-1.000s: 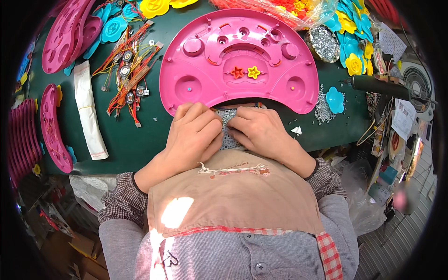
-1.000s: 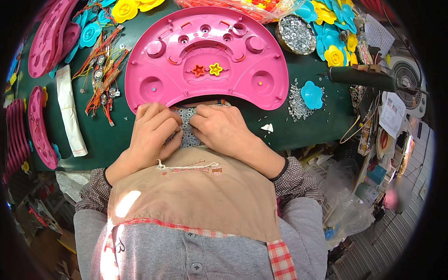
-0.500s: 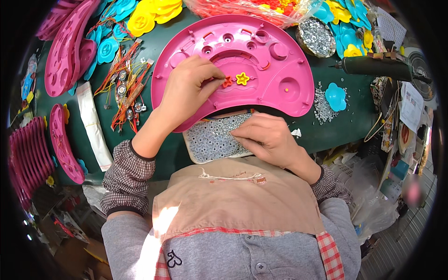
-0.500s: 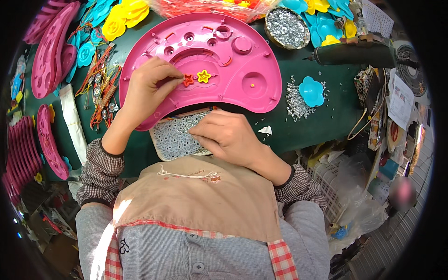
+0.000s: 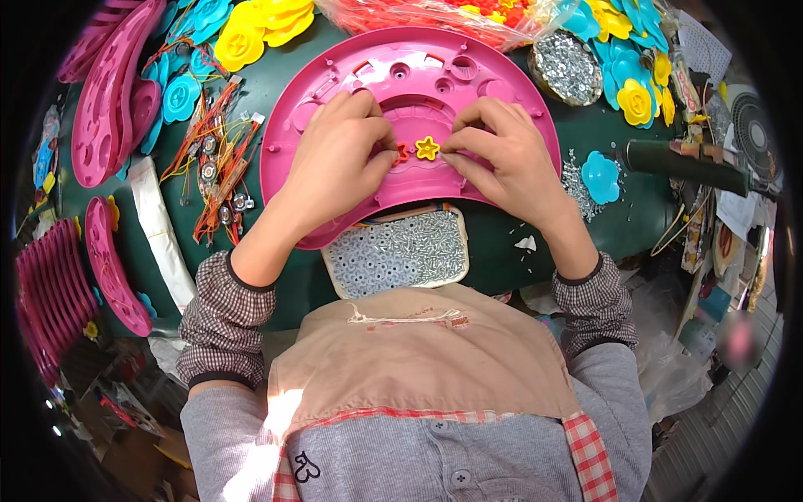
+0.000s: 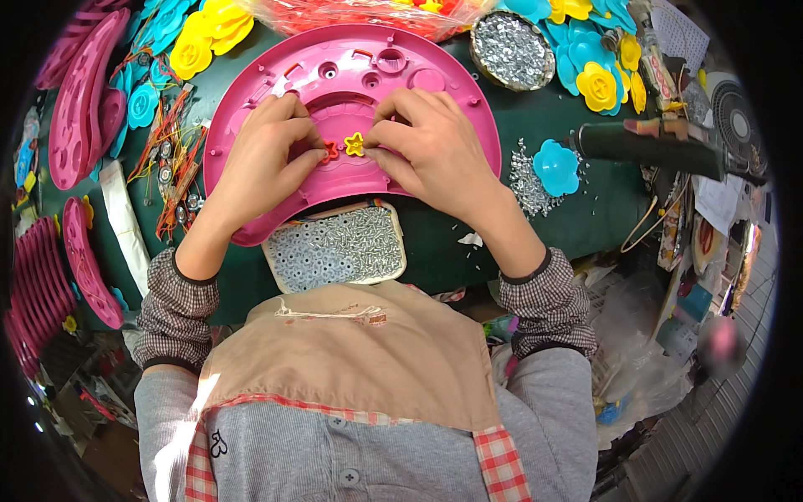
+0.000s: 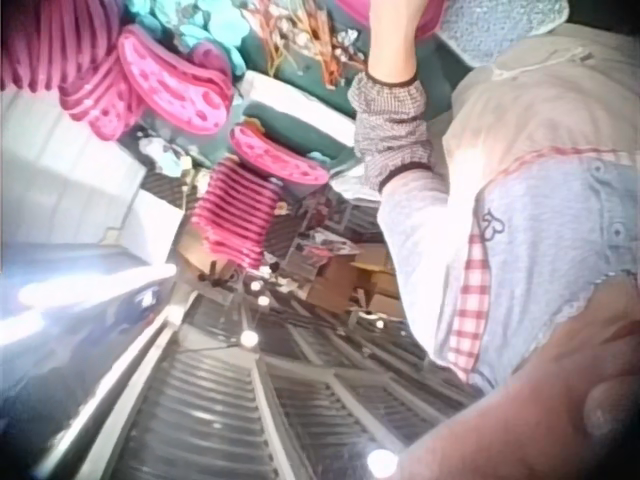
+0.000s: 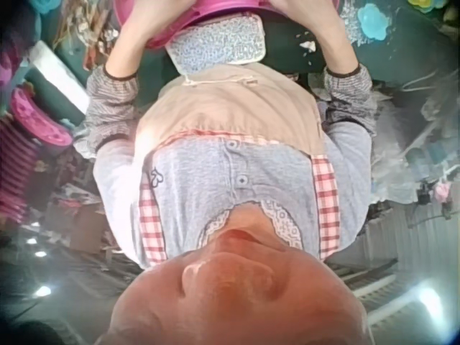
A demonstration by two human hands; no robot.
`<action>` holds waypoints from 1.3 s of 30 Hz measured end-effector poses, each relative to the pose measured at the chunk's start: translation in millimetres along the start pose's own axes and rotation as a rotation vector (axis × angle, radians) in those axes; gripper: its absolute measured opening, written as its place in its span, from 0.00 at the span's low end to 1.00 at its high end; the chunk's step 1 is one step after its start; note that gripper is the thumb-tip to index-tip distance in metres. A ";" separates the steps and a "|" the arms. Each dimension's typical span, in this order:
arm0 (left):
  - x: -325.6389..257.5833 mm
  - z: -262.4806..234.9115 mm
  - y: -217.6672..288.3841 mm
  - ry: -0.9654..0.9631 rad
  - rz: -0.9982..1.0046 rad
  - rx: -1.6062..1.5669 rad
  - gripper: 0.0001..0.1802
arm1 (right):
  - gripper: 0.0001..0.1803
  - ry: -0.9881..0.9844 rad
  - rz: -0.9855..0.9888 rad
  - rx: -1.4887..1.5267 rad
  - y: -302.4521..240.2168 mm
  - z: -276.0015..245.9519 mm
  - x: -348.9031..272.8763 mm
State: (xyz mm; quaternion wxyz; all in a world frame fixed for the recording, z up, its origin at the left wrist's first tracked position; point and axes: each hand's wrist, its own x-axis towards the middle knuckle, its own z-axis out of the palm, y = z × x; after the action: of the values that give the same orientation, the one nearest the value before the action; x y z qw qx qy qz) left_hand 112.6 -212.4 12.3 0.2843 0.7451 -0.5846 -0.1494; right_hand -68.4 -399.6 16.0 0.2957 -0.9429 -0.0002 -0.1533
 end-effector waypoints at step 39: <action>0.8 15.6 -13.0 0.217 0.068 -0.129 0.08 | 0.07 -0.123 0.076 -0.148 -0.1 17.8 21.8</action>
State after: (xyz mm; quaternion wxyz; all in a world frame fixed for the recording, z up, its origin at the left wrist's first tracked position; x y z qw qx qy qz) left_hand 114.4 -215.0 -7.9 0.3983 0.7166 -0.5646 -0.0953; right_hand -42.4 -391.6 8.5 0.2303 -0.9691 0.0288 -0.0833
